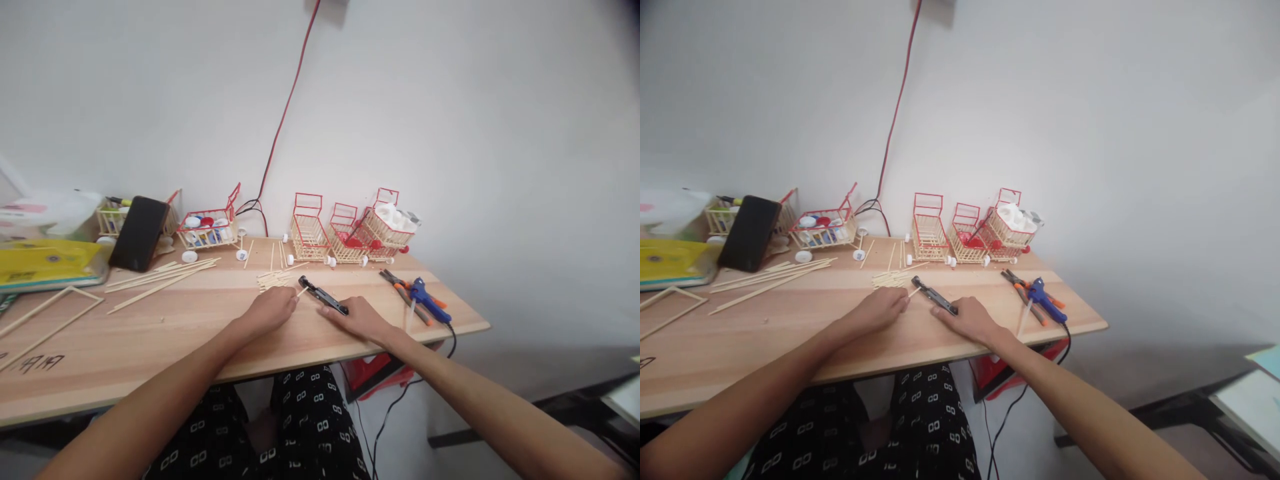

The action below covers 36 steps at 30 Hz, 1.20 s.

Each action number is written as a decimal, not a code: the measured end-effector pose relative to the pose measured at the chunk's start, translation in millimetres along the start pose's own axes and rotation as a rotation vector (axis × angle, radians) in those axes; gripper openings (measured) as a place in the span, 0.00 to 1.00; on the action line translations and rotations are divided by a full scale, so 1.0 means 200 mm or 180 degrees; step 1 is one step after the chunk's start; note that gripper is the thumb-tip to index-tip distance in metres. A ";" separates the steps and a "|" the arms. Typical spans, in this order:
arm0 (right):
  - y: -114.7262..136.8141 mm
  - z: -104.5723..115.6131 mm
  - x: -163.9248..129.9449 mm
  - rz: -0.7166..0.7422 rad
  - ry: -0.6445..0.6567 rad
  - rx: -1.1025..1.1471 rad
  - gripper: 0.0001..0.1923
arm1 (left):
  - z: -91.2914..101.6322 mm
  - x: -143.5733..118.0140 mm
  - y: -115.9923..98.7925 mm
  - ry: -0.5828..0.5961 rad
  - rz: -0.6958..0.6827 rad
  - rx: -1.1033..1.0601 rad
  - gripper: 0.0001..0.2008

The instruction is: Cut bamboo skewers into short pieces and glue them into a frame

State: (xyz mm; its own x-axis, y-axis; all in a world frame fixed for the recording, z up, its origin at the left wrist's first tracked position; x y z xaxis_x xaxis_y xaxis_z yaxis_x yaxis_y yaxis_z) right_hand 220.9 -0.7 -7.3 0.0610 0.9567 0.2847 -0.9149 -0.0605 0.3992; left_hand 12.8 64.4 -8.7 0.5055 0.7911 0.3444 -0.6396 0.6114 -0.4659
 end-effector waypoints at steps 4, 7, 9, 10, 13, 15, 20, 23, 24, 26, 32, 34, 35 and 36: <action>-0.06 0.01 0.01 -0.0251 -0.0612 0.0663 0.30 | 0.09 0.05 0.10 -0.0615 -0.0012 -0.0444 0.15; -0.09 -0.02 0.05 -0.0633 -0.1243 0.1474 0.29 | 0.18 0.12 0.15 -0.1207 0.0138 -0.0314 0.16; -0.10 -0.05 0.09 -0.0820 -0.1555 0.2037 0.29 | 0.21 0.17 0.14 -0.1263 0.0055 0.0013 0.15; -0.10 -0.07 0.10 -0.0940 -0.1654 0.2321 0.28 | 0.21 0.19 0.12 -0.1205 -0.0033 0.0253 0.14; -0.11 -0.13 0.13 -0.1207 -0.1787 0.2995 0.27 | 0.15 0.26 0.05 -0.0874 -0.0253 0.1230 0.14; -0.12 -0.14 0.13 -0.1203 -0.1828 0.3150 0.27 | 0.08 0.30 0.01 -0.0666 -0.0319 0.1643 0.13; -0.14 -0.13 0.12 -0.1087 -0.1833 0.3105 0.27 | -0.09 0.37 -0.02 -0.0546 -0.0298 0.1804 0.15; -0.14 -0.13 0.12 -0.1048 -0.1816 0.3136 0.27 | -0.12 0.39 -0.03 -0.0532 -0.0317 0.1809 0.17; -0.14 -0.14 0.12 -0.1054 -0.1810 0.3150 0.27 | -0.12 0.39 -0.03 -0.0523 -0.0340 0.1796 0.17; -0.14 -0.14 0.13 -0.1071 -0.1791 0.3190 0.27 | -0.12 0.39 -0.04 -0.0496 -0.0387 0.1761 0.18; -0.14 -0.13 0.13 -0.1070 -0.1792 0.3168 0.27 | -0.12 0.41 -0.04 -0.0457 -0.0301 0.1670 0.18; -0.14 -0.13 0.12 -0.1062 -0.1807 0.3099 0.27 | -0.14 0.42 -0.03 -0.0447 -0.0218 0.1606 0.17; -0.14 -0.13 0.12 -0.1063 -0.1810 0.3096 0.27 | -0.15 0.42 -0.03 -0.0441 -0.0185 0.1556 0.17; -0.14 -0.13 0.12 -0.1064 -0.1812 0.3112 0.27 | -0.15 0.42 -0.04 -0.0438 -0.0157 0.1495 0.17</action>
State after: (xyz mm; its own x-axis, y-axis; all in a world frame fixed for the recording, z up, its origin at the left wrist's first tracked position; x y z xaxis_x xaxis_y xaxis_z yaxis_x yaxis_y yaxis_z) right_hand 237.6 31.4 -33.4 0.6352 0.7165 0.2884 -0.1401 -0.2604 0.9553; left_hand 78.0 126.8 -1.1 0.4807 0.7363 0.4762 -0.8248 0.5640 -0.0394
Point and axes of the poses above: each hand's wrist, its own x-axis towards the middle knuckle, its own z-axis out of the back of the hand, y = z × x, the point moved 2 cm from there along x, towards the middle knuckle, and after that the axes turned 15 degrees about -y, right-handed, at the moved point
